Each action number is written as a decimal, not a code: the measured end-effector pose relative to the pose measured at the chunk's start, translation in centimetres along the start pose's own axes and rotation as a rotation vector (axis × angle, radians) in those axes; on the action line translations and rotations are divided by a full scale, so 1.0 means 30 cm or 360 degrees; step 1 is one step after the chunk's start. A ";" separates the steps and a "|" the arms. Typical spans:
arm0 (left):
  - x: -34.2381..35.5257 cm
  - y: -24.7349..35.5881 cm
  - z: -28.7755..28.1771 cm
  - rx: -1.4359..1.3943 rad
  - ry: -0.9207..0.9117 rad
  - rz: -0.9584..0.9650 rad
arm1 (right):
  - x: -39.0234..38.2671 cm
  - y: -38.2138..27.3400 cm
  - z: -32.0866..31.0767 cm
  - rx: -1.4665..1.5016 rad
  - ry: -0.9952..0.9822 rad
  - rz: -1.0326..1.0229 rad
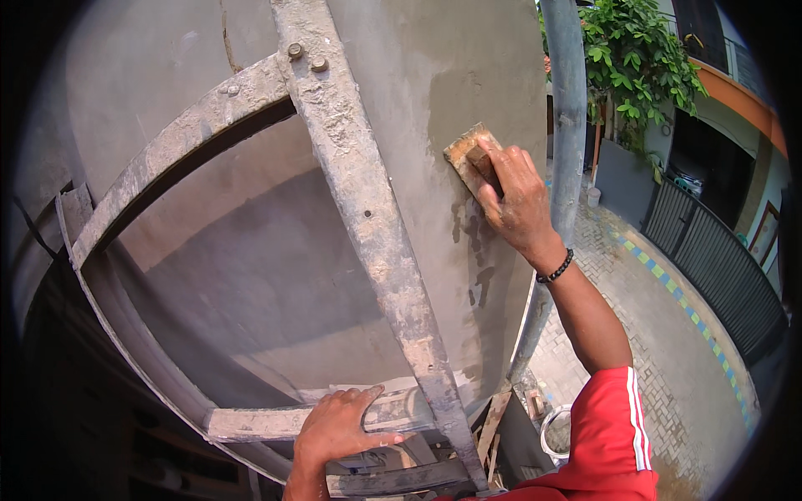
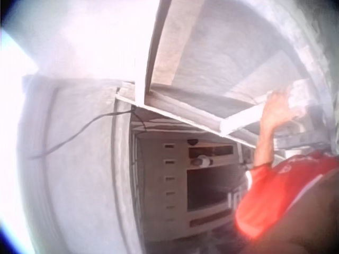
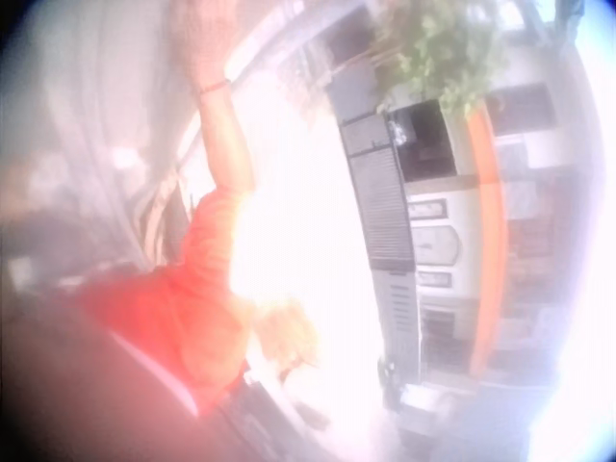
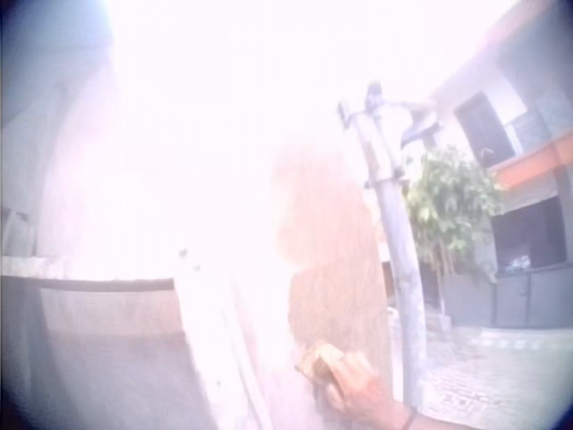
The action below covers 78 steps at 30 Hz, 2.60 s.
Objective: The person smooths a freshly plastered concrete wall using a wooden float. They repeatedly dip the float into a bucket of water and continue smoothing the surface in a consistent manner.
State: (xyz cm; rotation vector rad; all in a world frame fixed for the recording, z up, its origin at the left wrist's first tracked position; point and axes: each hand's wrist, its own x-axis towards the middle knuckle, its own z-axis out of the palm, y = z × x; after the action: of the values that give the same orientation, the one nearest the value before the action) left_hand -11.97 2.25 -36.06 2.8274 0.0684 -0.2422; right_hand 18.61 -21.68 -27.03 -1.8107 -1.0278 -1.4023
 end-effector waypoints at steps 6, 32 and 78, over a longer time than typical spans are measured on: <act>0.005 0.020 -0.017 -0.0021 0.0008 -0.0005 | -0.325 -0.021 -0.019 0.0172 -0.0475 -0.0104; 0.009 0.009 -0.012 -0.0120 0.0090 0.0046 | -0.191 -0.169 0.088 0.0329 -0.0261 -0.0047; -0.040 -0.230 0.007 0.0067 0.0224 0.0082 | -2.390 -0.635 -0.735 0.0308 0.0053 0.3732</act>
State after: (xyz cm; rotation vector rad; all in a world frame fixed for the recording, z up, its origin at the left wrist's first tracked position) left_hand -13.70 8.74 -38.08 2.8801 0.0207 -0.0333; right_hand -18.10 -45.20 -90.97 -1.3343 1.0052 0.2310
